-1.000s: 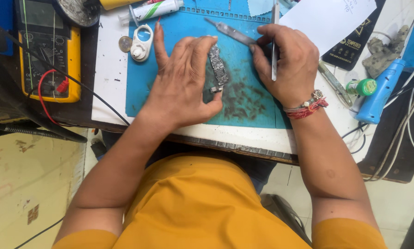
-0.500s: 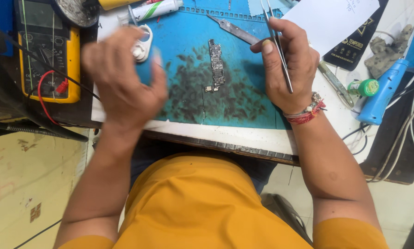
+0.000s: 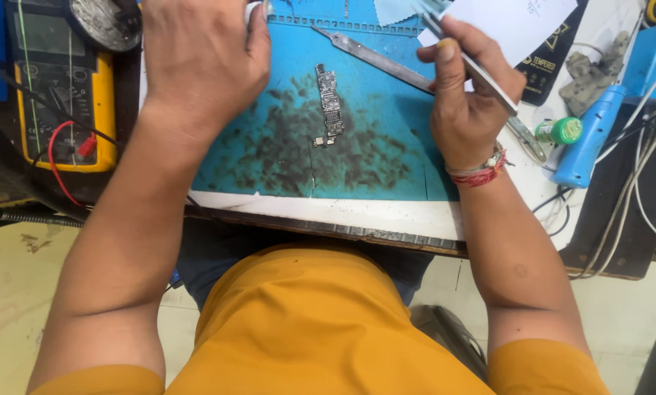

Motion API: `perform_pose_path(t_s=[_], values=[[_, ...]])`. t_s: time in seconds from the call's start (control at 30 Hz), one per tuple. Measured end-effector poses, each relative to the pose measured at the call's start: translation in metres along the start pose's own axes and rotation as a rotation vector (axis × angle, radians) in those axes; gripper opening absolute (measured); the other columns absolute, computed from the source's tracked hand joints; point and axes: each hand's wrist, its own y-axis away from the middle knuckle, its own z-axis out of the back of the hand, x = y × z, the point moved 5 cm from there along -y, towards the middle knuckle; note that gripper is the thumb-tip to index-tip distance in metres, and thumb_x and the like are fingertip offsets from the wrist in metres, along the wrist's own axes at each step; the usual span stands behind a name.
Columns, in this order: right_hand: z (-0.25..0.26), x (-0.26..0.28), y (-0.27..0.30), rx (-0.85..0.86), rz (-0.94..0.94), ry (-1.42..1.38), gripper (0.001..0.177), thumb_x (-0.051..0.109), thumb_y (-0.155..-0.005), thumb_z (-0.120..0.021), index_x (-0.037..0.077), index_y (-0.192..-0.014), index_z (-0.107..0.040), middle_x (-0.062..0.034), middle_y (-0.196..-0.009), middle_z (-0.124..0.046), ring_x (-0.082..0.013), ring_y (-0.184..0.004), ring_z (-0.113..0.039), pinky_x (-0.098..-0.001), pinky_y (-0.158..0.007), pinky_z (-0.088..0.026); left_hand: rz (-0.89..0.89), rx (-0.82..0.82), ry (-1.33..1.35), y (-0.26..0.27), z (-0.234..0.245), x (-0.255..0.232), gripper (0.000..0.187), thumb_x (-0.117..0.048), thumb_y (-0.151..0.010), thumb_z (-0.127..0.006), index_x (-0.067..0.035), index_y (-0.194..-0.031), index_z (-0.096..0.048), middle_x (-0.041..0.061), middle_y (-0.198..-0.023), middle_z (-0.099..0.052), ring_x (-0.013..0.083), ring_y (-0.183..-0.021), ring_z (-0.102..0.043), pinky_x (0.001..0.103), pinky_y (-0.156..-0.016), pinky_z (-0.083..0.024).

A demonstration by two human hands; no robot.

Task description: The person uses a hot air gun to heat a small circuit board while holding it with tweezers. They then apply a liquid from a syringe onto the board and use a green soldering iron to work on specific points. The person also uses a metal blade to scrape or clean the surface of the board.

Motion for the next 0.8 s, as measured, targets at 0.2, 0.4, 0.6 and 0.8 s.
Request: perform_pose_path(t_s=[0.2,0.4,0.6,0.8], values=[[0.004,-0.004,0.0,-0.073,0.008,-0.038,0.025,0.014,-0.118,-0.066,-0.003,-0.137,-0.067,-0.0122,-0.105,-0.079,-0.0104,-0.079,-0.071,-0.0201,-0.064,-0.054,-0.033,0.07,-0.13,-0.003,-0.006,-0.004,0.024,-0.015,-0.083,-0.068,-0.006,-0.105,-0.064,0.017,-0.096,-0.062,0.0374,-0.096,-0.059,0.051,-0.083,-0.041],[-0.003,0.013,-0.002,0.019,0.064,-0.062,0.024,0.006,-0.118,-0.069,-0.003,-0.139,-0.06,-0.0103,-0.113,-0.075,-0.0145,-0.1,-0.074,-0.0247,-0.089,-0.059,-0.111,-0.006,-0.099,-0.004,0.008,-0.003,0.023,-0.01,-0.086,-0.069,-0.007,-0.108,-0.065,0.014,-0.096,-0.063,0.0346,-0.096,-0.06,0.048,-0.085,-0.042],[-0.01,0.016,0.002,0.105,-0.039,-0.144,0.023,0.005,-0.11,-0.073,-0.003,-0.131,-0.069,-0.0085,-0.103,-0.076,-0.0111,-0.082,-0.071,-0.0203,-0.071,-0.056,-0.053,-0.026,0.253,-0.002,0.039,-0.007,0.017,-0.005,-0.094,-0.071,-0.003,-0.109,-0.064,0.014,-0.095,-0.069,0.0348,-0.091,-0.067,0.047,-0.086,-0.051],[-0.019,0.029,0.016,0.114,-0.067,-0.387,0.022,0.006,-0.109,-0.073,0.0,-0.129,-0.069,-0.0134,-0.109,-0.075,-0.0132,-0.089,-0.073,-0.0217,-0.077,-0.058,0.221,-0.127,0.919,0.03,0.034,-0.045,0.02,-0.005,-0.105,-0.075,-0.001,-0.12,-0.062,0.01,-0.114,-0.074,0.0208,-0.107,-0.077,0.031,-0.098,-0.064]])
